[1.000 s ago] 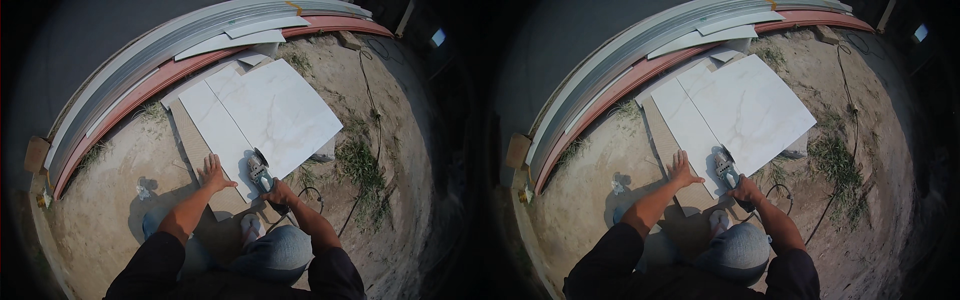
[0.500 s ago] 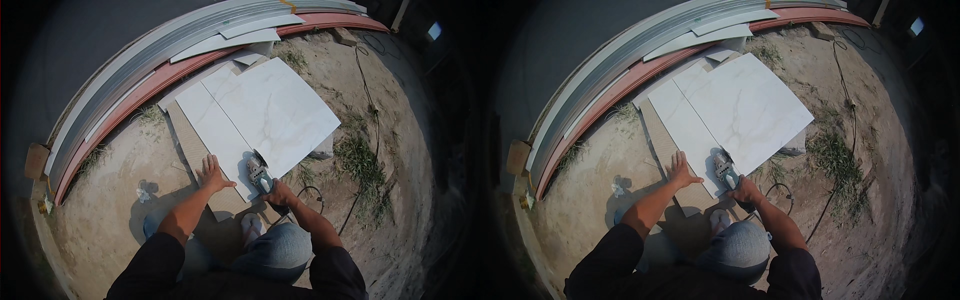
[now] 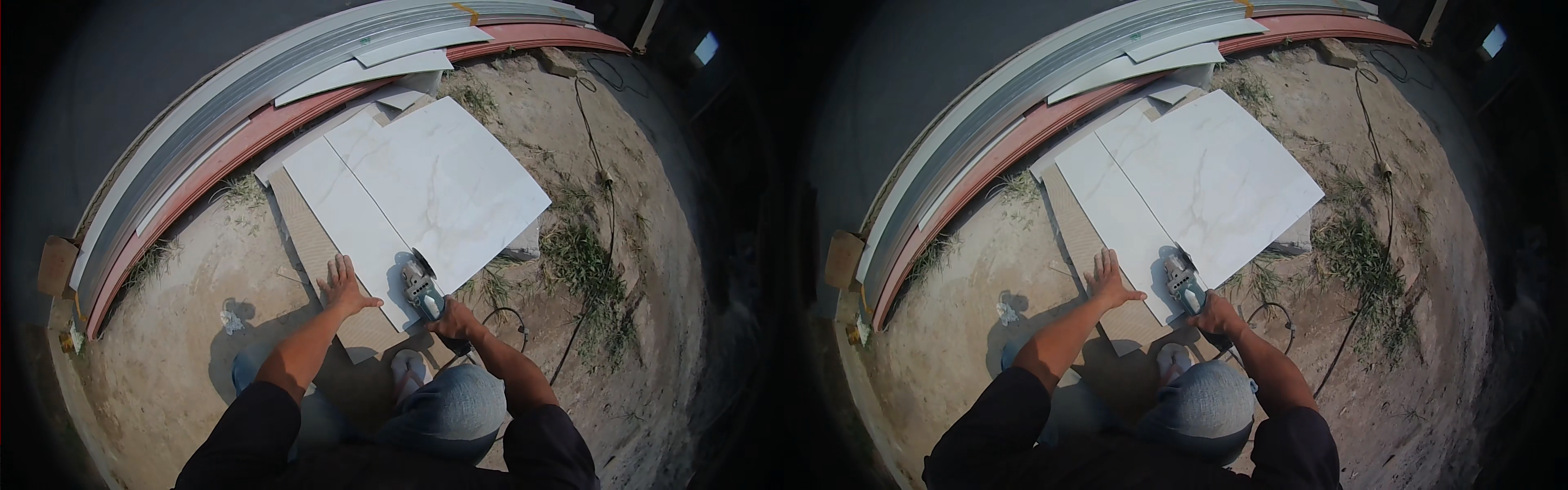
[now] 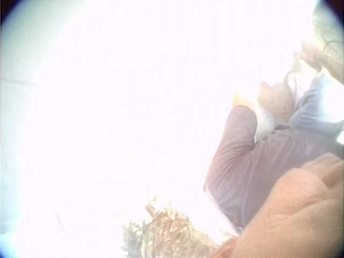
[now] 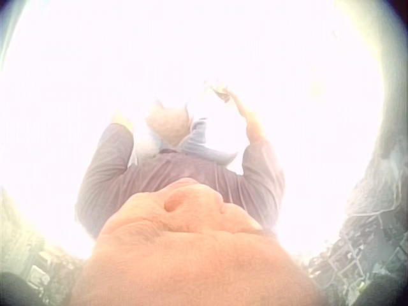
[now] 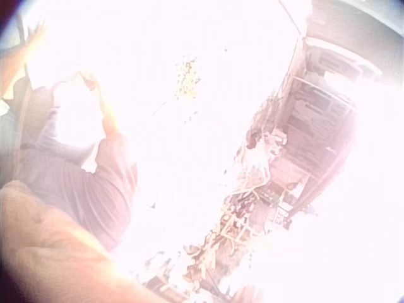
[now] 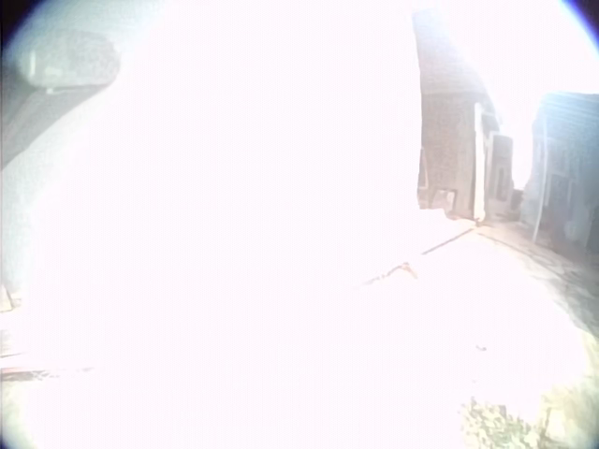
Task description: The person holds an angle grinder with both hands and uses it to cut along a marked line on a large white tile placed on the ground.
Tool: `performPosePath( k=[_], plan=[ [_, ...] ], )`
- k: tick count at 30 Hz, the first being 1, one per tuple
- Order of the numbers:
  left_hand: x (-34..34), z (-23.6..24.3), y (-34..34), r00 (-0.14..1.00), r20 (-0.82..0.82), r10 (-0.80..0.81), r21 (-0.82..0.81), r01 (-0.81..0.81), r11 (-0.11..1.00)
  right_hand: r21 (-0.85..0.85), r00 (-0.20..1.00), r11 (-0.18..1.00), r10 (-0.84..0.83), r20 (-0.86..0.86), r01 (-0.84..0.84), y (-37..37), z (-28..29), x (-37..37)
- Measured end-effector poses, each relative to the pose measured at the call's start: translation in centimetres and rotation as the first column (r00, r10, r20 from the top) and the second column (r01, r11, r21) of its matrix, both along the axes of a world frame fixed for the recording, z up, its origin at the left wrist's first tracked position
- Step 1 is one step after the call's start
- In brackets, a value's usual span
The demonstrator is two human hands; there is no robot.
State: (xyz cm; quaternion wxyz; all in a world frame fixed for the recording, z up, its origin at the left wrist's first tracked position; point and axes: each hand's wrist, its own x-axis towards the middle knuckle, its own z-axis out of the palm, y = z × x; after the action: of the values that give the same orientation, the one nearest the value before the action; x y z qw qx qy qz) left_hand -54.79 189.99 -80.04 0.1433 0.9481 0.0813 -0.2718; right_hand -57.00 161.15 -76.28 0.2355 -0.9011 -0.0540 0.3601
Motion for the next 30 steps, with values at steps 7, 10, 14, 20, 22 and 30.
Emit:
performPosePath(
  k=[7,10,14,20,22,30],
  plan=[
    [0.0,0.0,0.0,1.0,-0.005,-0.005,0.008,0.005,1.0,0.022,1.0,1.0,0.017,0.02,-0.018,-0.3,-0.5,-0.3],
    [-0.1,0.0,0.0,1.0,-0.002,-0.006,0.01,0.006,1.0,0.031,0.999,0.999,0.014,0.03,-0.015,-0.5,0.4,-0.7],
    [-0.1,-0.2,0.1,1.0,0.001,-0.003,0.003,0.003,1.0,0.004,1.0,1.0,-0.007,0.019,0.007,-0.4,0.6,-0.9],
    [0.0,0.0,0.0,1.0,-0.006,-0.001,-0.003,0.001,1.0,-0.004,1.0,1.0,-0.01,0.009,0.011,-0.4,1.5,-1.3],
    [0.0,0.0,0.0,1.0,-0.001,0.0,-0.002,0.0,1.0,0.011,1.0,1.0,-0.01,0.017,0.01,-0.5,1.2,-1.3],
    [0.0,-0.5,0.2,1.0,0.0,-0.002,0.005,0.002,1.0,-0.013,0.999,0.999,-0.031,-0.01,0.031,-0.5,1.3,-1.7]
  ],
)
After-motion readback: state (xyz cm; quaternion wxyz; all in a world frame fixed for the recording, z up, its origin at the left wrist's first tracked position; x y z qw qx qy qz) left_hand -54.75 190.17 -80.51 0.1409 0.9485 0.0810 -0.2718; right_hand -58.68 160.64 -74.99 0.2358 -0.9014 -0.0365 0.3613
